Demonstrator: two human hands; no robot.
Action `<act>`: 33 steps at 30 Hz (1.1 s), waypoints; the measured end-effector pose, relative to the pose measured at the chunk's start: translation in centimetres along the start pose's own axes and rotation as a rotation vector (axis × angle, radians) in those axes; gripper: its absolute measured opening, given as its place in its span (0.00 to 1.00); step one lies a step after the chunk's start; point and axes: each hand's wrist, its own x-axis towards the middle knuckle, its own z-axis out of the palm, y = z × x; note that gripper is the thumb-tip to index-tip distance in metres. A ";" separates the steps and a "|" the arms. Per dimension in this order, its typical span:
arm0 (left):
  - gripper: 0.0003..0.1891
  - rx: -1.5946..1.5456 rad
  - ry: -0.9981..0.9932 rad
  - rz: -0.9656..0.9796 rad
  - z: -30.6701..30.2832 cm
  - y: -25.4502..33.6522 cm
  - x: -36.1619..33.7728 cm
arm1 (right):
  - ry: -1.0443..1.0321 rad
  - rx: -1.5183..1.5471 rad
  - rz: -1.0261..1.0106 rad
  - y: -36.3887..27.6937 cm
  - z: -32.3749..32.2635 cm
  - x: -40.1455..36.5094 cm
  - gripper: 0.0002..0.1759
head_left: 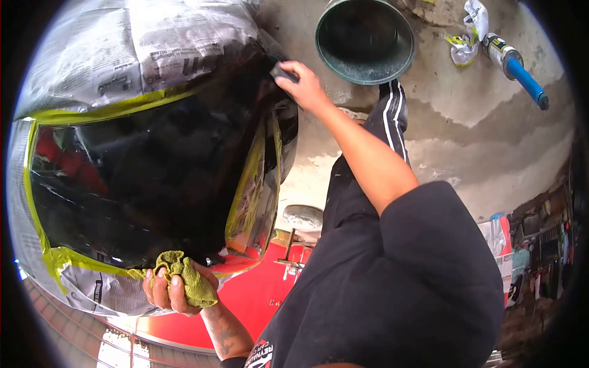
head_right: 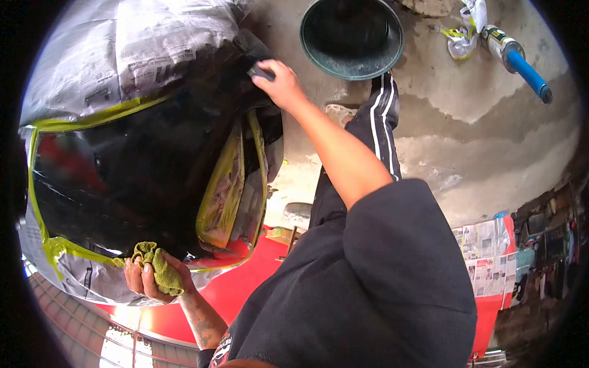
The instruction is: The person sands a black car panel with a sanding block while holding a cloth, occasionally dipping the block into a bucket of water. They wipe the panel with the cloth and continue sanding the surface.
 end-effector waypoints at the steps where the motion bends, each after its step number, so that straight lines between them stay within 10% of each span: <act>1: 0.21 -0.004 0.017 0.009 0.2 -0.1 0.0 | 0.000 -0.036 0.034 0.3 -0.7 -1.0 0.25; 14: 0.21 0.005 0.013 0.015 0.1 -0.1 -0.1 | -0.070 -0.015 -0.067 -12.1 1.8 -1.2 0.26; 21: 0.21 0.012 0.036 0.022 0.3 -0.1 0.1 | 0.012 -0.195 0.112 -7.4 1.5 2.3 0.24; 28: 0.21 0.013 0.040 0.013 0.4 0.2 0.2 | -0.126 -0.110 0.062 -21.7 2.6 -3.2 0.25; 33: 0.21 0.000 0.058 0.019 0.4 0.1 0.2 | -0.072 -0.223 0.252 -15.0 1.3 -0.3 0.25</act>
